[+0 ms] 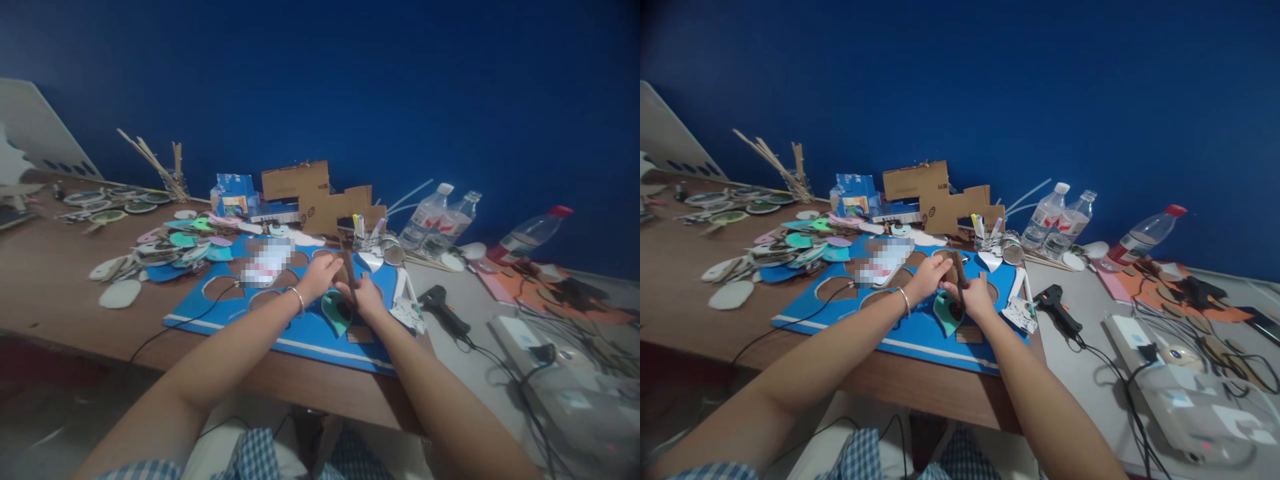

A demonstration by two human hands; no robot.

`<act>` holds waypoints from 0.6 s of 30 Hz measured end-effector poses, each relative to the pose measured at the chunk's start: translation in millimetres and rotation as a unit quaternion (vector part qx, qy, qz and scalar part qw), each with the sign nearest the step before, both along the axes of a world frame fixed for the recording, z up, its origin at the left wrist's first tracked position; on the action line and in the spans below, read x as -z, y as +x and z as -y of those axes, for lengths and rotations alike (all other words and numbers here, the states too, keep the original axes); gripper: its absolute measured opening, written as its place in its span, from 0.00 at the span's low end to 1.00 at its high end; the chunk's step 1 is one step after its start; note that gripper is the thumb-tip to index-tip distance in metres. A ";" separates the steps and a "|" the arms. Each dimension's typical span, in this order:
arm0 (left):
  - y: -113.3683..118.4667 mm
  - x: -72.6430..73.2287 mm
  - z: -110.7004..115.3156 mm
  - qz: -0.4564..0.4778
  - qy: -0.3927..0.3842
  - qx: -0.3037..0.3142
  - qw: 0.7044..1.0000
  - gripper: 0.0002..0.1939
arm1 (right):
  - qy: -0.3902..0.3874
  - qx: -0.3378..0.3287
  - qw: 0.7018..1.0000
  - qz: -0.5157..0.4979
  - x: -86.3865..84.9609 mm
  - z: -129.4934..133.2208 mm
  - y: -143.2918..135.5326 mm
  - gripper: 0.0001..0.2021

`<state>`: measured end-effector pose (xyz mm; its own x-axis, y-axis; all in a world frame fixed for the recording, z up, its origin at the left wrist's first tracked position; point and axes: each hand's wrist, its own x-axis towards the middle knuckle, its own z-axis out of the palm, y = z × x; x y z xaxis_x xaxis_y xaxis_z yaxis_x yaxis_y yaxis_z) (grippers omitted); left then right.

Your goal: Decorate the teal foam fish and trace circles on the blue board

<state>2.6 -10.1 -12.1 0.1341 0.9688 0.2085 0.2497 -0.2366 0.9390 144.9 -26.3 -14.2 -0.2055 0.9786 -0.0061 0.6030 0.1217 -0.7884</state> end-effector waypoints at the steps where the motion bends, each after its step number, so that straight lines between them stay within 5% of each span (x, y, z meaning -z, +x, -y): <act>1: 0.4 0.9 0.7 -0.007 -0.002 0.004 1.000 0.20 | -0.002 -0.005 1.000 -0.011 0.6 0.0 0.2 0.24; 18: 3.5 10.2 -0.7 0.000 -0.006 -0.024 1.000 0.21 | -0.008 0.000 1.000 -0.015 -5.5 -0.2 0.0 0.25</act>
